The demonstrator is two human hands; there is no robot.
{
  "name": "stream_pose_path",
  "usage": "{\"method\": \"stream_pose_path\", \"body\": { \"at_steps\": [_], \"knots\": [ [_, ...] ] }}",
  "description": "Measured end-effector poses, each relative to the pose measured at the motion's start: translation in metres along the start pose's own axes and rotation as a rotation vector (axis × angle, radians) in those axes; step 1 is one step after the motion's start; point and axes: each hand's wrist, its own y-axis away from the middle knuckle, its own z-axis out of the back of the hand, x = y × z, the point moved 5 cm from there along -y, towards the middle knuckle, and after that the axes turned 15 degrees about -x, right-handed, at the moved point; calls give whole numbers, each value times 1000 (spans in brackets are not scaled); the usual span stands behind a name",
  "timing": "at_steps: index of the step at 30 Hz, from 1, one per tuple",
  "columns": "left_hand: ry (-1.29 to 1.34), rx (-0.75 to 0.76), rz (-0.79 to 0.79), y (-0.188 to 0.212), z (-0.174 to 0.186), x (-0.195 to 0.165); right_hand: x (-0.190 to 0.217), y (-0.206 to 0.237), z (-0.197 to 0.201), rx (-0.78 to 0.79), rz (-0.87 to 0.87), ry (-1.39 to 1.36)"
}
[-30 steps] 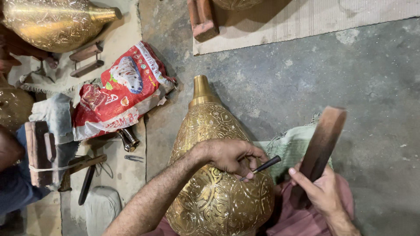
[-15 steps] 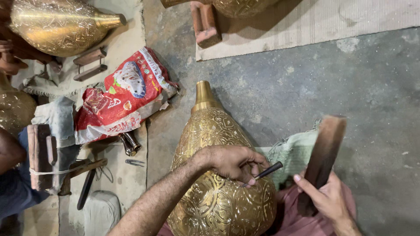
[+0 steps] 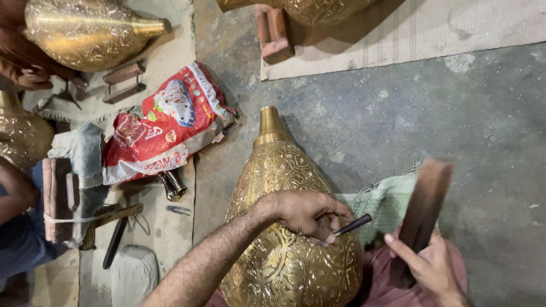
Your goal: The person sits cross-legged on the floor holding a large engraved brass vessel on their lap. They hold a steel punch against the vessel's surface with one hand and repeatedly strike it with a wooden mallet held in the other hand, working the engraved pattern and rotating the vessel to reach different areas.
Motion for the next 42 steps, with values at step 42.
{"method": "stream_pose_path", "body": {
  "at_steps": [42],
  "knots": [
    [-156, -248, -39, 37, -1, -7, 28, -13, -15, 124, 226, 277]
  ]
}}
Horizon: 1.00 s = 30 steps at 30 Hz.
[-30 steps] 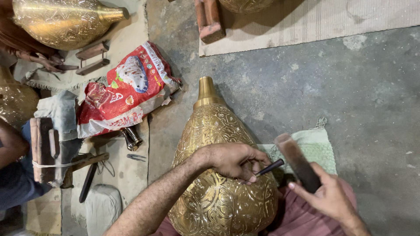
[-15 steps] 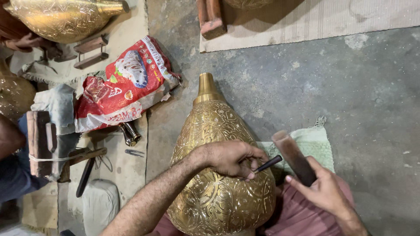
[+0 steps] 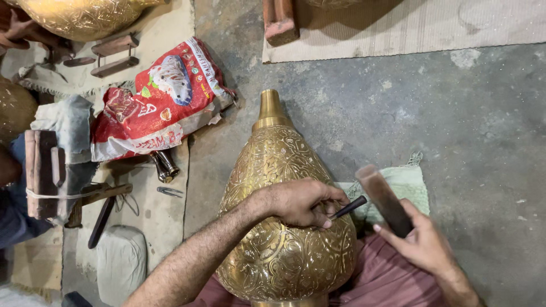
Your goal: The person sits cross-legged on the floor holding a large engraved brass vessel on their lap. They hold a steel punch against the vessel's surface with one hand and repeatedly strike it with a wooden mallet held in the other hand, working the engraved pattern and rotating the vessel to reach different areas.
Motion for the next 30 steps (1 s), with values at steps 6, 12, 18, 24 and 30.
{"method": "stream_pose_path", "body": {
  "at_steps": [6, 12, 18, 24, 30],
  "knots": [
    [12, 3, 123, 4, -1, 0, 4, 2, -2, -21, -149, -195],
    [20, -13, 85, 6, 0, -6, 8, 2, -4, 35, -180, -35],
    [-30, -35, 94, 7, -1, -4, 4, -4, 0, -24, -70, -146],
    [20, -43, 94, 9, -1, -5, 9, -3, -2, -9, -120, -268],
    [3, -50, 83, 15, -2, -7, 8, -5, -2, 55, -53, 11]
  ]
}}
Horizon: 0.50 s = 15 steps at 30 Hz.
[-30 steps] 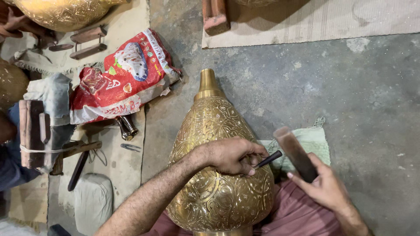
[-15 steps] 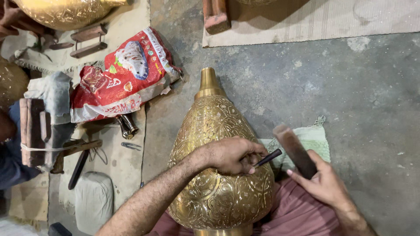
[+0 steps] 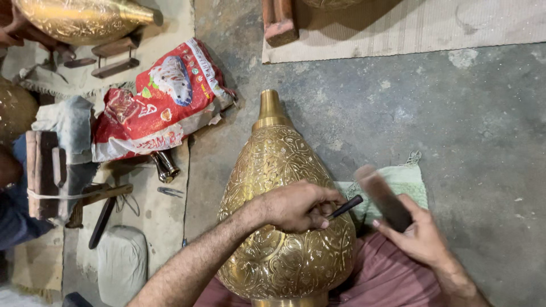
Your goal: The person sits cross-legged on the floor holding a large engraved brass vessel on their lap. They hold a steel punch against the vessel's surface with one hand and repeatedly strike it with a wooden mallet held in the other hand, working the engraved pattern and rotating the vessel to reach different areas.
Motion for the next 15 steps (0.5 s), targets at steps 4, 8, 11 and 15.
{"method": "stream_pose_path", "body": {
  "at_steps": [4, 8, 11, 15],
  "knots": [
    [16, -33, -10, 4, 2, -3, 5, -1, 1, -28, -11, -236],
    [-40, -6, 73, 8, 1, -3, 10, -1, -1, -9, -42, -246],
    [-39, -52, 35, 9, 2, -6, 14, -1, 5, -81, 5, -428],
    [-63, -70, 30, 11, 2, -4, -1, -2, -2, 39, -23, -38]
  ]
}}
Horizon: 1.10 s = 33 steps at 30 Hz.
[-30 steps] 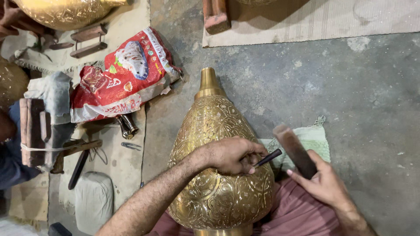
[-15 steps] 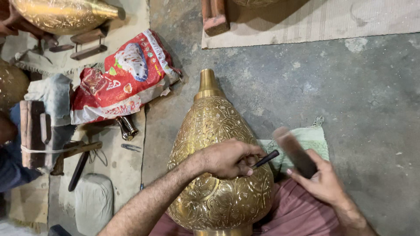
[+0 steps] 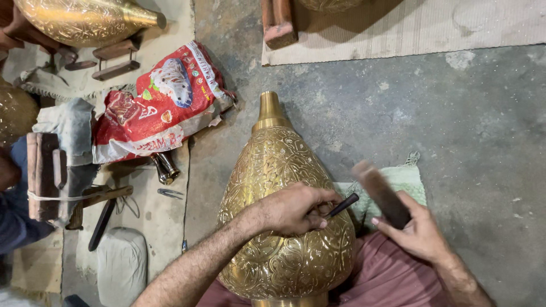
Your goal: The person sits cross-legged on the floor holding a large engraved brass vessel on their lap. They hold a steel punch against the vessel's surface with one hand and repeatedly strike it with a wooden mallet held in the other hand, working the engraved pattern and rotating the vessel to reach different areas.
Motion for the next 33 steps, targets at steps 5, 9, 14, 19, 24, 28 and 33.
{"method": "stream_pose_path", "body": {
  "at_steps": [5, 9, 14, 19, 24, 28, 33],
  "knots": [
    [22, -56, -46, 2, 1, 0, -4, -5, -3, -25, 23, -126],
    [116, -23, 39, 5, -2, 2, 9, -5, 0, -48, 188, -247],
    [84, -83, -22, 10, 4, -5, -9, -4, -2, 24, -107, 211],
    [37, -75, 17, 16, 9, -9, 0, -9, 4, -40, -30, -35],
    [15, -81, 57, 17, 8, -10, 7, -10, 4, -17, -1, -184],
    [25, -122, 11, 19, 6, -9, 6, -9, 2, 62, 40, 10],
    [72, -133, 68, 19, 5, -9, 0, -9, 8, -8, -104, 13]
  ]
}}
